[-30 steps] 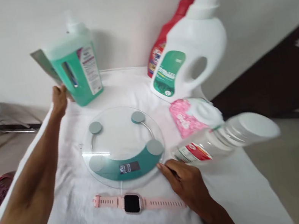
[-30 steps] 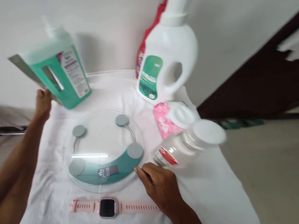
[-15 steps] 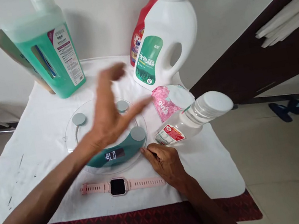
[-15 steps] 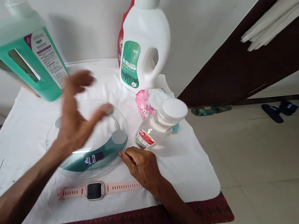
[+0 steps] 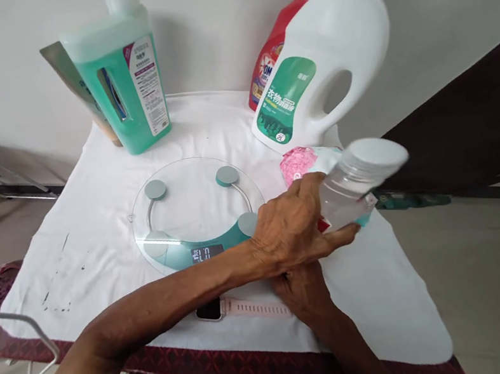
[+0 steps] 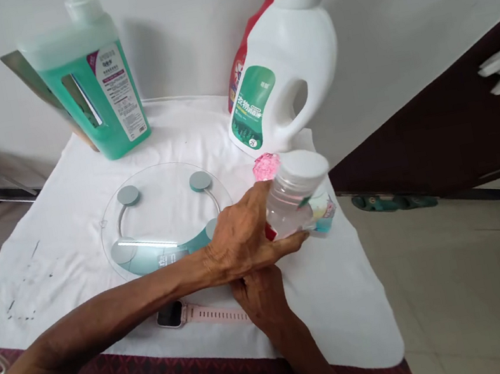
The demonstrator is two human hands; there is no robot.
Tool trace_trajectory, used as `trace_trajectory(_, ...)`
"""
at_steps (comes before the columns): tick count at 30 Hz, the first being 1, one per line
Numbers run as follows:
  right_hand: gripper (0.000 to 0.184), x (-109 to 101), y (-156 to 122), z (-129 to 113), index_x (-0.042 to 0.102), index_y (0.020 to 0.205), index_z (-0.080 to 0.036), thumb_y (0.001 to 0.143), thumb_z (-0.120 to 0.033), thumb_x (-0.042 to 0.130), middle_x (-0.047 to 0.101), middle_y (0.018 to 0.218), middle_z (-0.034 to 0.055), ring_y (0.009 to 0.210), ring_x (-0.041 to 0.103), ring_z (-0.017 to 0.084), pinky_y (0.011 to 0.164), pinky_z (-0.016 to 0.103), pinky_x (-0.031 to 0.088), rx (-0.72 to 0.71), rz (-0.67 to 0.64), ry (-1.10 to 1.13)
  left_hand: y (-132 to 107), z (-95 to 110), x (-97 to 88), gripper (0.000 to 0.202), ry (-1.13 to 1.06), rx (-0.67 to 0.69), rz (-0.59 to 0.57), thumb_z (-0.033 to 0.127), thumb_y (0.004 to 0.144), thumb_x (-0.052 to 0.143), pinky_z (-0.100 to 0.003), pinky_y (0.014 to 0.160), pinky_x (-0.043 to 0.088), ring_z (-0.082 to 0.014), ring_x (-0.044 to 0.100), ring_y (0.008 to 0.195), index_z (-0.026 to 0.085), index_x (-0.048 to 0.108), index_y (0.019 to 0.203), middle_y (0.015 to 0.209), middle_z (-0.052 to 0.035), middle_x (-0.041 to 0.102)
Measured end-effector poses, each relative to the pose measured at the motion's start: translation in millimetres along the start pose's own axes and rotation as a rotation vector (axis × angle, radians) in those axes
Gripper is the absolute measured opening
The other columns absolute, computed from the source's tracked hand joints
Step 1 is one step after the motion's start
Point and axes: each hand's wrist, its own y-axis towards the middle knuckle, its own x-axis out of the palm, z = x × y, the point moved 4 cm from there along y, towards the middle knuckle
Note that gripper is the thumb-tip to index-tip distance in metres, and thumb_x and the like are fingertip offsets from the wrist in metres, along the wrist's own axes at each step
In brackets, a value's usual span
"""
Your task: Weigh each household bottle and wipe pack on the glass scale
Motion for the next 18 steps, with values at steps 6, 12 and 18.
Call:
trace_trajectory(6, 0.048, -19, -16, -12, 0.057, 0.065, -0.021, 0.108, -0.042, 0.050, 0.058, 0.057, -0.0007, 0.049, 0.049, 0.011, 0.054, 0.027, 0.037, -0.040, -0.013, 0.012, -2, 12, -61.5, 0.058, -0.103, 0.083, 0.271, 0.045, 0.083, 0.087, -0.044, 0.080, 0.062, -0.0261, 0.074, 0.100, 0.024, 0.051, 0.123, 0.114, -0.0067, 0.074)
trace_trajectory(12, 0.051, -18, -12, -18, 0.044, 0.063, -0.022, 0.109, -0.043, 0.051, 0.048, 0.056, -0.0036, 0.050, 0.039, 0.010, 0.054, 0.028, 0.033, -0.023, -0.054, 0.026, -23, -22, -130.8, 0.056, 0.060, 0.093, 0.548, 0.051, 0.085, 0.085, -0.041, 0.079, 0.061, -0.0230, 0.073, 0.095, 0.025, 0.052, 0.122, 0.110, -0.0038, 0.074)
trace_trajectory(18, 0.052, -18, -14, -15, 0.039, 0.062, -0.023, 0.108, -0.044, 0.051, 0.043, 0.055, -0.0047, 0.050, 0.036, 0.010, 0.053, 0.028, 0.031, -0.018, -0.051, 0.006, -50, -73, -164.4, 0.053, 0.184, -0.054, 0.595, 0.046, 0.076, 0.090, -0.043, 0.077, 0.059, -0.0243, 0.071, 0.089, 0.025, 0.056, 0.112, 0.102, -0.0017, 0.073)
